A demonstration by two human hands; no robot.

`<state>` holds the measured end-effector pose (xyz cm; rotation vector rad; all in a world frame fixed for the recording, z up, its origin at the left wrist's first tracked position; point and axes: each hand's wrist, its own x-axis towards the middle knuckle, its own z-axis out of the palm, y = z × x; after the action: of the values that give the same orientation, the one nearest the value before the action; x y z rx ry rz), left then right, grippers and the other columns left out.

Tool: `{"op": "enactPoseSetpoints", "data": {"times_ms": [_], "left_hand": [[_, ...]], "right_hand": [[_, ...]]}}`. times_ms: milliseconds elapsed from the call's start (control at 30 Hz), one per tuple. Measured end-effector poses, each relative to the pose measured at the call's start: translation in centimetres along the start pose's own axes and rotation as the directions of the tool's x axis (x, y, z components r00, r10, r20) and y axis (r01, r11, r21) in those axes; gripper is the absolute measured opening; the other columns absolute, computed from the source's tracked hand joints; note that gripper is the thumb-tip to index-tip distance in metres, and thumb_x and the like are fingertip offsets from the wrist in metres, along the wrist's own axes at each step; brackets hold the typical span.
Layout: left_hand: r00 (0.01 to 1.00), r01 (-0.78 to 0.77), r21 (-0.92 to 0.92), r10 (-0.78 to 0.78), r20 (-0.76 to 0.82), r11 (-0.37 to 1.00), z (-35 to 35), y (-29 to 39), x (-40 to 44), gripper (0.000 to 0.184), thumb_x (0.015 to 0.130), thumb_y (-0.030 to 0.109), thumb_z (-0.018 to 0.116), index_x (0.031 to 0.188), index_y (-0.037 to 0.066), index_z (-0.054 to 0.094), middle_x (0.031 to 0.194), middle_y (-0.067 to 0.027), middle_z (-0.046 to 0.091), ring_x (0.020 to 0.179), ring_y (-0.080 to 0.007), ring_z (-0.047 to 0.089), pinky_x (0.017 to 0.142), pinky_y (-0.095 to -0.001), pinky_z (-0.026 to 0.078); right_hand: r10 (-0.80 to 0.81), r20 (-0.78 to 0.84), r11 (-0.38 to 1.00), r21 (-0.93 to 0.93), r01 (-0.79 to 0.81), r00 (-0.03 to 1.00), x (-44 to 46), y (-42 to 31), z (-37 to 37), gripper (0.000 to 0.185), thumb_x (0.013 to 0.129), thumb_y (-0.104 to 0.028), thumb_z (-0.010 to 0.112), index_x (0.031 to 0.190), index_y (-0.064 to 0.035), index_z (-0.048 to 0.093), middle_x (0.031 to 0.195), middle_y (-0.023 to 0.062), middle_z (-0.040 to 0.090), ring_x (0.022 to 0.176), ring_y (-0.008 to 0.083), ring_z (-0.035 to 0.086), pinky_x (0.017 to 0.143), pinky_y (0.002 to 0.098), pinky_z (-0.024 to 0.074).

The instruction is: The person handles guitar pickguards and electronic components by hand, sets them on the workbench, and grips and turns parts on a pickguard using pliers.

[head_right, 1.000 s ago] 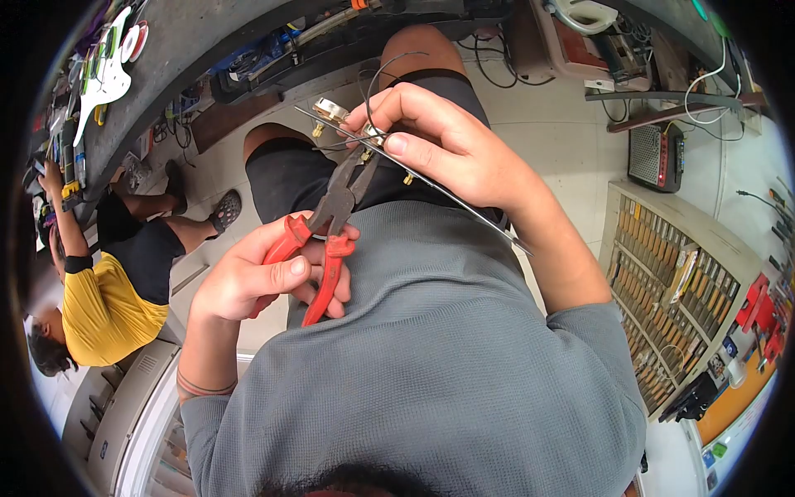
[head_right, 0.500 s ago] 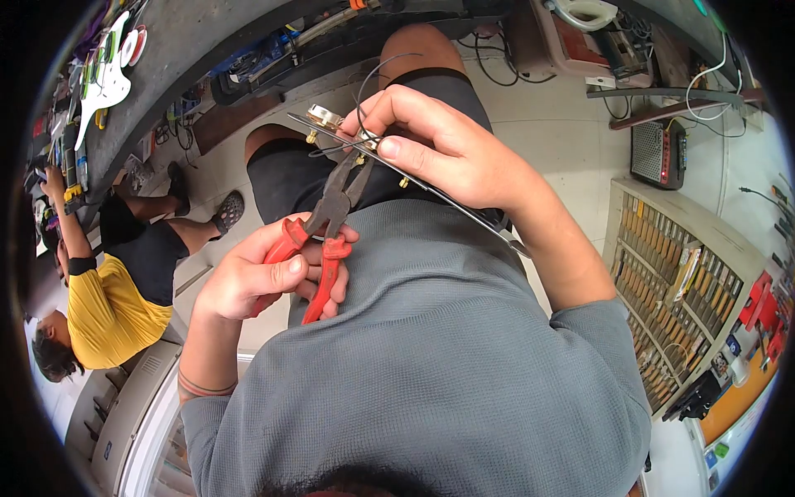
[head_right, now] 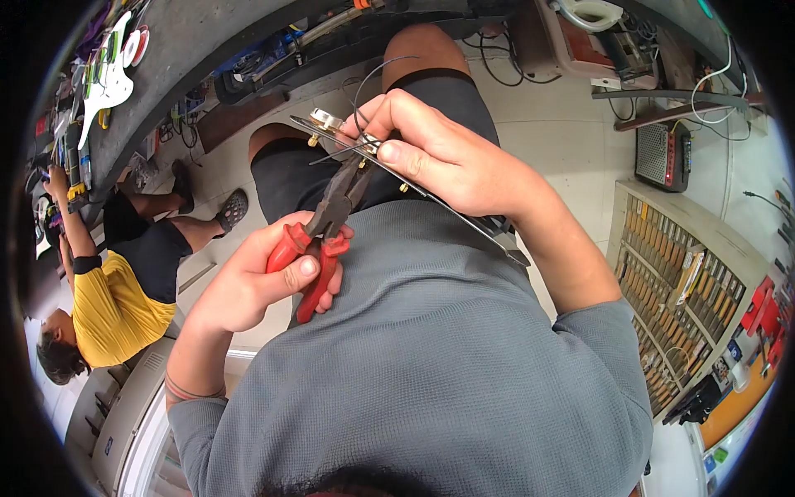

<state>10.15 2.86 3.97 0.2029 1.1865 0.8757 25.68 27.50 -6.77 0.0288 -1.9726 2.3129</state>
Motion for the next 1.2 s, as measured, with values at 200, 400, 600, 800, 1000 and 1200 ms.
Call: {"op": "enactPoseSetpoints", "data": {"times_ms": [200,400,600,800,1000,1200], "left_hand": [[0.988,0.102,0.196,-0.077,-0.131,0.975,1.1,1.7,-0.5,0.034,0.113,0.015,0.06,0.144,0.003,0.055,0.097,-0.0055,0.068,0.086,-0.0134,0.066,0.079,-0.0294,0.055],[0.977,0.123,0.328,-0.057,-0.205,0.937,1.7,2.2,-0.5,0.037,0.113,0.015,0.061,0.147,0.003,0.053,0.101,-0.0045,0.068,0.089,-0.0134,0.066,0.083,-0.0305,0.057],[0.999,-0.046,0.071,0.048,-0.018,0.996,-0.7,1.9,0.1,0.063,0.107,0.031,0.071,0.152,-0.007,0.048,0.13,-0.0249,0.073,0.118,-0.0304,0.075,0.101,-0.0436,0.061],[0.979,0.052,-0.039,-0.043,0.197,0.998,-1.7,1.6,2.4,0.073,0.106,0.033,0.07,0.159,-0.008,0.042,0.136,-0.0317,0.07,0.122,-0.0398,0.075,0.098,-0.0439,0.064],[0.962,0.036,-0.128,0.0,0.275,0.991,-0.6,0.6,4.9,0.071,0.108,0.034,0.066,0.158,-0.011,0.042,0.131,-0.0354,0.071,0.118,-0.0437,0.076,0.092,-0.0445,0.066],[0.97,0.03,-0.148,0.007,0.244,0.989,0.1,0.5,4.7,0.069,0.108,0.033,0.066,0.157,-0.01,0.043,0.129,-0.0356,0.071,0.115,-0.0432,0.077,0.09,-0.0436,0.067]], "right_hand": [[0.052,0.013,0.998,-0.03,-0.052,0.999,0.2,-0.6,0.0,0.037,0.116,-0.04,0.05,0.115,-0.0035,0.044,0.141,0.0231,0.056,0.135,0.0316,0.059,0.117,0.0466,0.0442],[0.019,-0.034,0.999,0.03,-0.018,0.999,0.2,0.0,0.1,0.021,0.115,-0.019,0.053,0.119,0.0023,0.054,0.14,0.0167,0.06,0.133,0.0255,0.059,0.113,0.0397,0.0468],[0.08,-0.117,0.986,0.154,-0.061,0.99,0.7,0.8,-1.8,0.031,0.117,-0.02,0.051,0.139,0.001,0.058,0.145,0.0173,0.064,0.133,0.0207,0.063,0.114,0.0367,0.0474],[0.129,-0.308,0.921,0.39,0.002,0.943,0.4,1.3,-2.3,0.03,0.12,-0.031,0.047,0.124,-0.0019,0.054,0.148,0.0211,0.061,0.125,0.0298,0.071,0.109,0.0417,0.0551],[0.039,-0.201,0.887,0.457,0.059,0.979,-1.0,2.8,-3.3,0.028,0.118,-0.026,0.049,0.127,0.0005,0.055,0.146,0.021,0.06,0.129,0.0329,0.069,0.113,0.0433,0.0521],[0.053,-0.187,0.897,0.442,0.036,0.981,-1.5,2.9,-3.0,0.032,0.116,-0.03,0.053,0.125,0.0005,0.054,0.146,0.0237,0.062,0.135,0.0344,0.066,0.114,0.0444,0.0507]]}}
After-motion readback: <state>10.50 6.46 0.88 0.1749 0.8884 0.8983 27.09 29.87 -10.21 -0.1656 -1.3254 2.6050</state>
